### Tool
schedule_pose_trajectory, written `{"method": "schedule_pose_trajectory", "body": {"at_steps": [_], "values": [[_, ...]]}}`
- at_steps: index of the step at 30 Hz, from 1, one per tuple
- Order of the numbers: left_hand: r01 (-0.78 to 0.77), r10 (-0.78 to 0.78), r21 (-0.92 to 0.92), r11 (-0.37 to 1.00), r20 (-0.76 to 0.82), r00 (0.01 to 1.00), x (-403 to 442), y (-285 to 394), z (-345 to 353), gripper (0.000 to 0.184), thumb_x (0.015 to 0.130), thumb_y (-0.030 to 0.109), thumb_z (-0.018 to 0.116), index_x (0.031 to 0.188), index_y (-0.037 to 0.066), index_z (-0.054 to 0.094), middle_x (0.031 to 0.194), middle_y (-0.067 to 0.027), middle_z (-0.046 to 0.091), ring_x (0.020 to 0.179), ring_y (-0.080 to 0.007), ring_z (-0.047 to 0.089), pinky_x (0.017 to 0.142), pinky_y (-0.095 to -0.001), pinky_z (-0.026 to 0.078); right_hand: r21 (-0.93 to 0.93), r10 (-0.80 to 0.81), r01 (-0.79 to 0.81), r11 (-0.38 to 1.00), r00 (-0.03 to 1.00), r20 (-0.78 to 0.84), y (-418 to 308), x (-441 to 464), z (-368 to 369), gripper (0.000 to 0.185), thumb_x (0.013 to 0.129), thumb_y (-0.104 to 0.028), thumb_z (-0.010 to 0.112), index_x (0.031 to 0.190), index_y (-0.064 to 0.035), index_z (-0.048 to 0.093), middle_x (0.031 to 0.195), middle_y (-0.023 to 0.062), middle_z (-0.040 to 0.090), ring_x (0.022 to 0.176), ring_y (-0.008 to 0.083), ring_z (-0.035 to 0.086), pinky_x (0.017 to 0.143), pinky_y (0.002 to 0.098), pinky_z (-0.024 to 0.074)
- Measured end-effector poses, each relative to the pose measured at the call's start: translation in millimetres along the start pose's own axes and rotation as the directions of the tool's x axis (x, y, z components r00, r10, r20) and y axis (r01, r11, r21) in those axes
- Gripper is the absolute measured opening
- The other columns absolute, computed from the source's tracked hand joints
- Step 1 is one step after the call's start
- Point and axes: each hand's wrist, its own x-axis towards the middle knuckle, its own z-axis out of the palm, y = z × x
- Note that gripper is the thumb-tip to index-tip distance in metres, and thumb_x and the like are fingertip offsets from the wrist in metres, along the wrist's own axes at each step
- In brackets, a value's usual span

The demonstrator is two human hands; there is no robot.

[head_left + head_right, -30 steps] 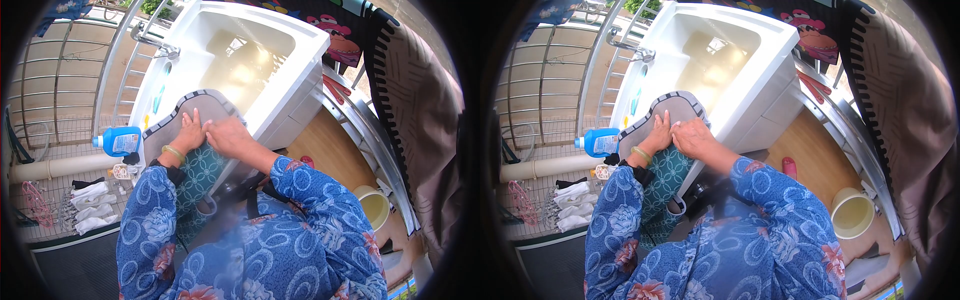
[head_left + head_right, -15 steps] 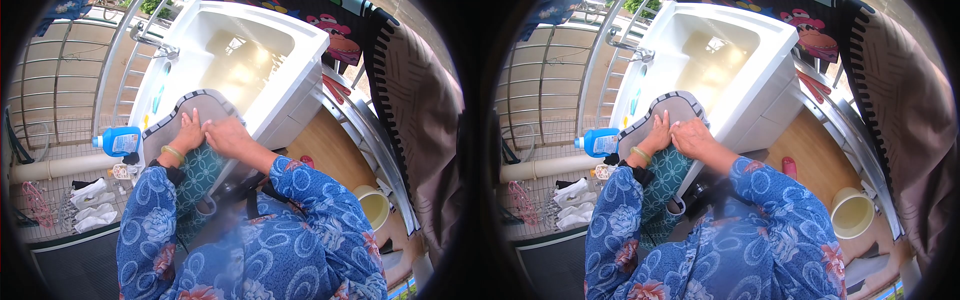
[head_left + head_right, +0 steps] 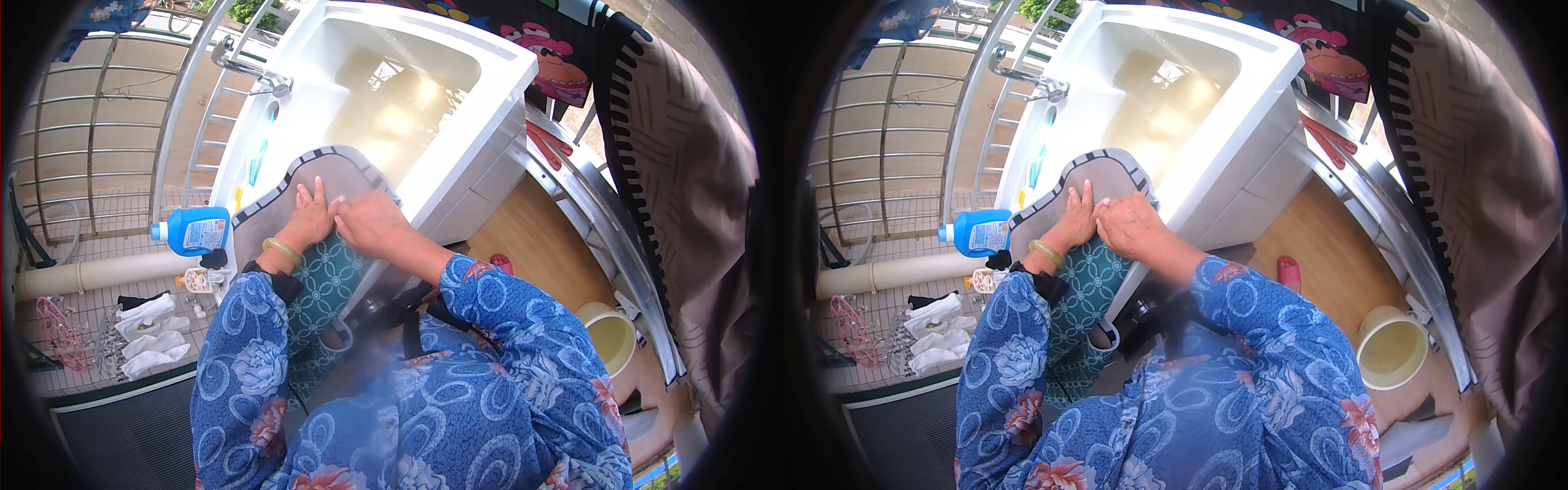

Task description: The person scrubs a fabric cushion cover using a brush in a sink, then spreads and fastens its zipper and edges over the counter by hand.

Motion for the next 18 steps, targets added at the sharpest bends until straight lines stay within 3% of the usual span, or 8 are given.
{"method": "schedule_pose_trajectory", "body": {"at_steps": [4, 7, 10, 13, 16, 18], "values": [[0.007, -0.007, 0.001, 1.000, -0.002, 1.000, -0.1, 1.2, -0.9, 0.088, 0.097, 0.057, 0.034, 0.150, -0.006, 0.004, 0.144, -0.0497, 0.005, 0.139, -0.0572, 0.009, 0.117, -0.0471, 0.015, -0.017, -0.081, 0.079, 0.997, 0.988, -0.132, 5.2, 0.0, 8.1, 0.030, 0.089, -0.022, 0.054, 0.104, 0.0030, 0.061, 0.072, 0.0131, 0.065, 0.067, 0.0320, 0.064, 0.060, 0.0441, 0.0474], [0.007, -0.007, 0.003, 1.000, 0.001, 1.000, -0.6, 1.4, -1.2, 0.088, 0.097, 0.057, 0.034, 0.150, -0.006, 0.004, 0.144, -0.0497, 0.005, 0.139, -0.0574, 0.010, 0.117, -0.0470, 0.015, -0.010, -0.082, 0.081, 0.997, 0.988, -0.130, 5.5, -0.4, 8.1, 0.030, 0.089, -0.022, 0.054, 0.104, 0.0030, 0.061, 0.072, 0.0131, 0.065, 0.067, 0.0320, 0.064, 0.060, 0.0441, 0.0474], [0.001, -0.001, 0.008, 1.000, 0.016, 1.000, -3.4, 4.5, -4.6, 0.087, 0.097, 0.057, 0.034, 0.150, -0.005, 0.004, 0.144, -0.0496, 0.005, 0.139, -0.0573, 0.010, 0.117, -0.0471, 0.015, 0.004, 0.004, -0.004, 1.000, 1.000, 0.009, 0.1, 0.3, -0.1, 0.023, 0.092, -0.022, 0.052, 0.095, -0.0024, 0.063, 0.091, 0.0124, 0.067, 0.082, 0.0280, 0.065, 0.071, 0.0423, 0.0469], [0.001, -0.002, 0.011, 1.000, 0.012, 1.000, -3.1, 4.5, -4.1, 0.086, 0.098, 0.056, 0.034, 0.150, -0.005, 0.004, 0.144, -0.0491, 0.005, 0.139, -0.0573, 0.010, 0.117, -0.0475, 0.016, -0.007, 0.007, -0.006, 1.000, 1.000, 0.031, -1.0, 0.4, -3.1, 0.023, 0.092, -0.022, 0.052, 0.094, -0.0026, 0.063, 0.090, 0.0123, 0.067, 0.081, 0.0282, 0.066, 0.070, 0.0420, 0.0474], [0.014, -0.015, 0.000, 1.000, 0.006, 1.000, -1.9, 3.9, -2.6, 0.085, 0.098, 0.055, 0.034, 0.151, -0.004, 0.005, 0.144, -0.0488, 0.005, 0.139, -0.0578, 0.010, 0.116, -0.0482, 0.016, -0.011, -0.060, 0.059, 0.998, 0.993, -0.104, 3.7, 0.1, 4.5, 0.028, 0.089, -0.022, 0.054, 0.101, 0.0021, 0.062, 0.072, 0.0131, 0.065, 0.067, 0.0322, 0.064, 0.061, 0.0439, 0.0475], [0.017, -0.017, -0.003, 1.000, -0.005, 1.000, -3.2, 1.3, -3.5, 0.084, 0.098, 0.055, 0.034, 0.151, -0.004, 0.005, 0.144, -0.0486, 0.005, 0.139, -0.0580, 0.010, 0.116, -0.0487, 0.017, 0.023, -0.054, 0.056, 0.998, 0.994, -0.097, 4.9, 2.7, 9.9, 0.027, 0.089, -0.022, 0.053, 0.099, 0.0017, 0.061, 0.071, 0.0128, 0.064, 0.066, 0.0319, 0.063, 0.060, 0.0438, 0.0468]]}}
